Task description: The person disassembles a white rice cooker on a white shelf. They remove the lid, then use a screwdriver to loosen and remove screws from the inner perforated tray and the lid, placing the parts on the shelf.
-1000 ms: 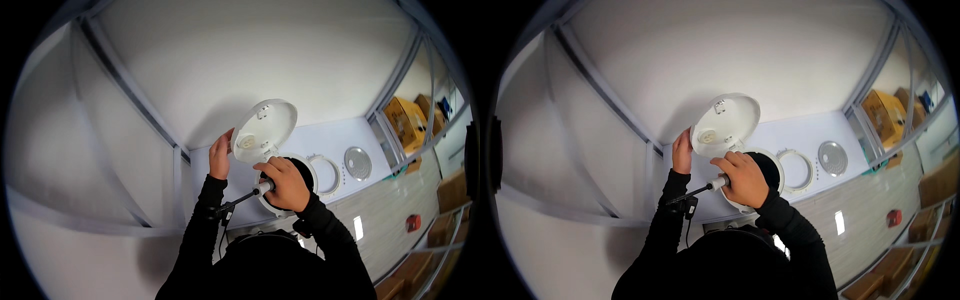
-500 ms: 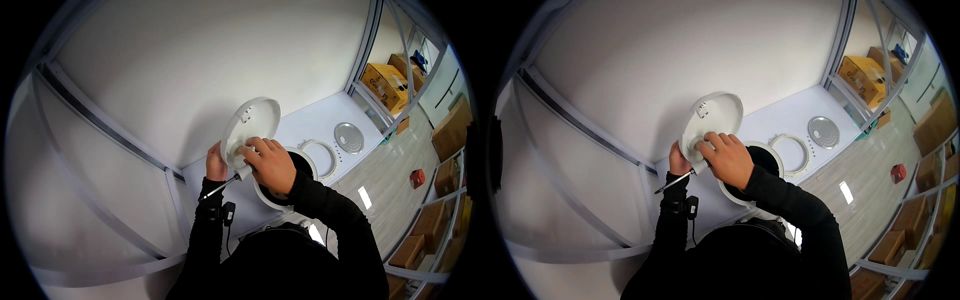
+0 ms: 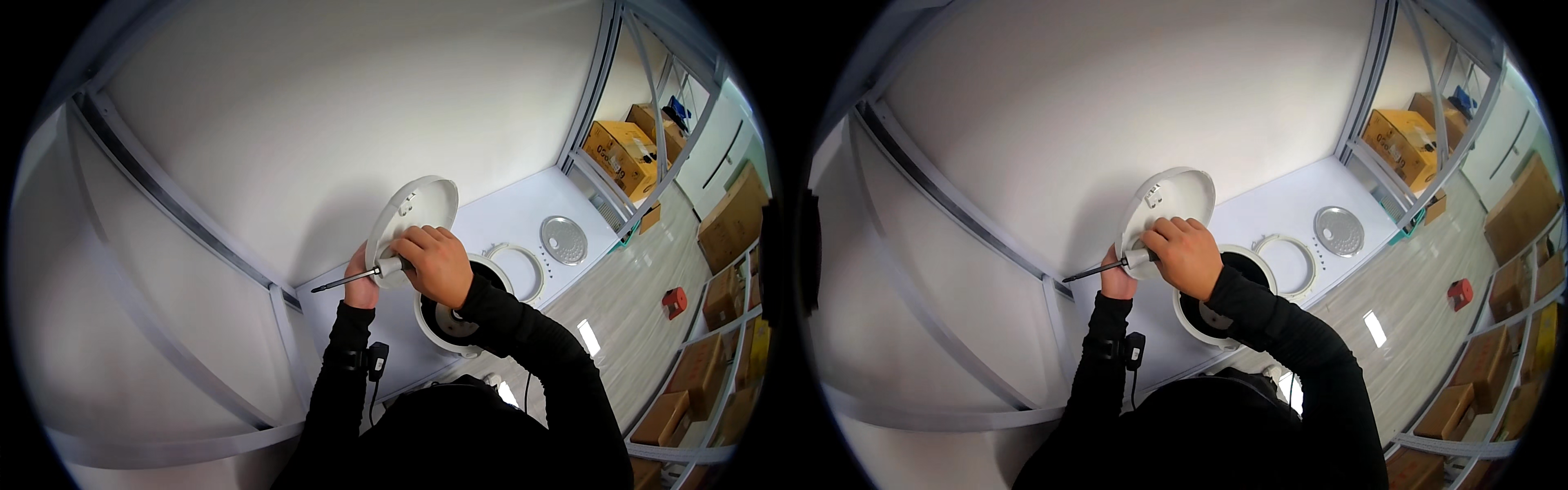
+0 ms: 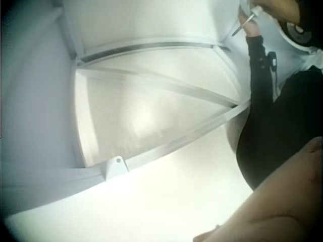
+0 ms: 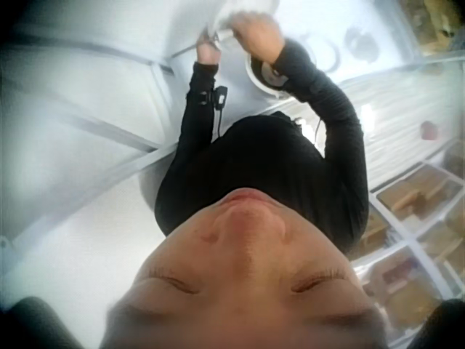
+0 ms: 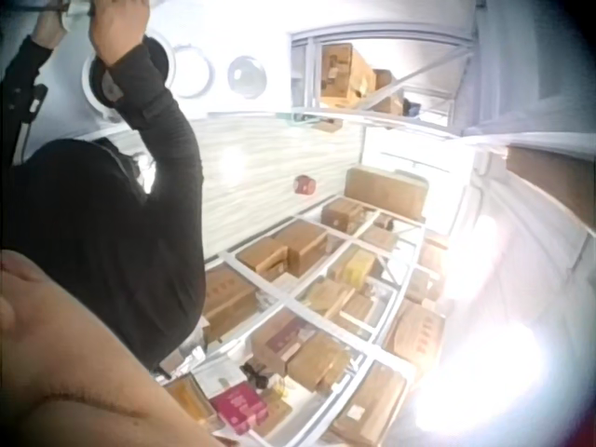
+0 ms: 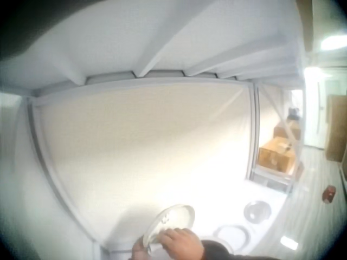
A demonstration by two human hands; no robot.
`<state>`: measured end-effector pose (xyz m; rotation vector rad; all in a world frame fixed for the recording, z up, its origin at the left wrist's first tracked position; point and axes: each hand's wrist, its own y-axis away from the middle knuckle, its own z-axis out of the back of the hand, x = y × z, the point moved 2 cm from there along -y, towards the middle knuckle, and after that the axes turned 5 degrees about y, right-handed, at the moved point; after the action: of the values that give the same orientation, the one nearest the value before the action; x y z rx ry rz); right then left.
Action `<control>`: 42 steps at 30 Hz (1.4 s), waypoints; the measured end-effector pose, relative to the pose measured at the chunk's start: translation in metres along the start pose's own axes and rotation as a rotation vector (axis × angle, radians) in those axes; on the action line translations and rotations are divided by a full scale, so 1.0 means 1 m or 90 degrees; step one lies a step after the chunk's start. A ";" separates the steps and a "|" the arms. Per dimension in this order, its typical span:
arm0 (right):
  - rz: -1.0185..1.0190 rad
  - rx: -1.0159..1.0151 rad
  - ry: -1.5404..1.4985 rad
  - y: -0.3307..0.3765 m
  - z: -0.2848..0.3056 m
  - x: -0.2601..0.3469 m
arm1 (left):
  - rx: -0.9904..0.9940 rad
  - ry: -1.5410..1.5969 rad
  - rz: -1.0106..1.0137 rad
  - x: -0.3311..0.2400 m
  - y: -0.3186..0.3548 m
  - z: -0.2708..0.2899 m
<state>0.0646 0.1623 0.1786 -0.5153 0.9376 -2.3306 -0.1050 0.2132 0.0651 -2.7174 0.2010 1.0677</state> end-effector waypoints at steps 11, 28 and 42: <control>-0.017 0.035 -0.065 -0.009 0.001 -0.007 | 0.010 -0.054 -0.021 0.009 -0.002 0.006; -0.006 0.052 -0.092 0.000 0.007 -0.005 | -0.007 -0.086 -0.053 0.000 0.000 -0.005; -0.013 0.063 -0.095 0.013 0.001 -0.009 | -0.050 -0.029 -0.069 -0.002 -0.006 0.008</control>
<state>0.0770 0.1595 0.1689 -0.6509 0.7474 -2.3073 -0.1106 0.2208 0.0614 -2.7330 0.0034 1.1281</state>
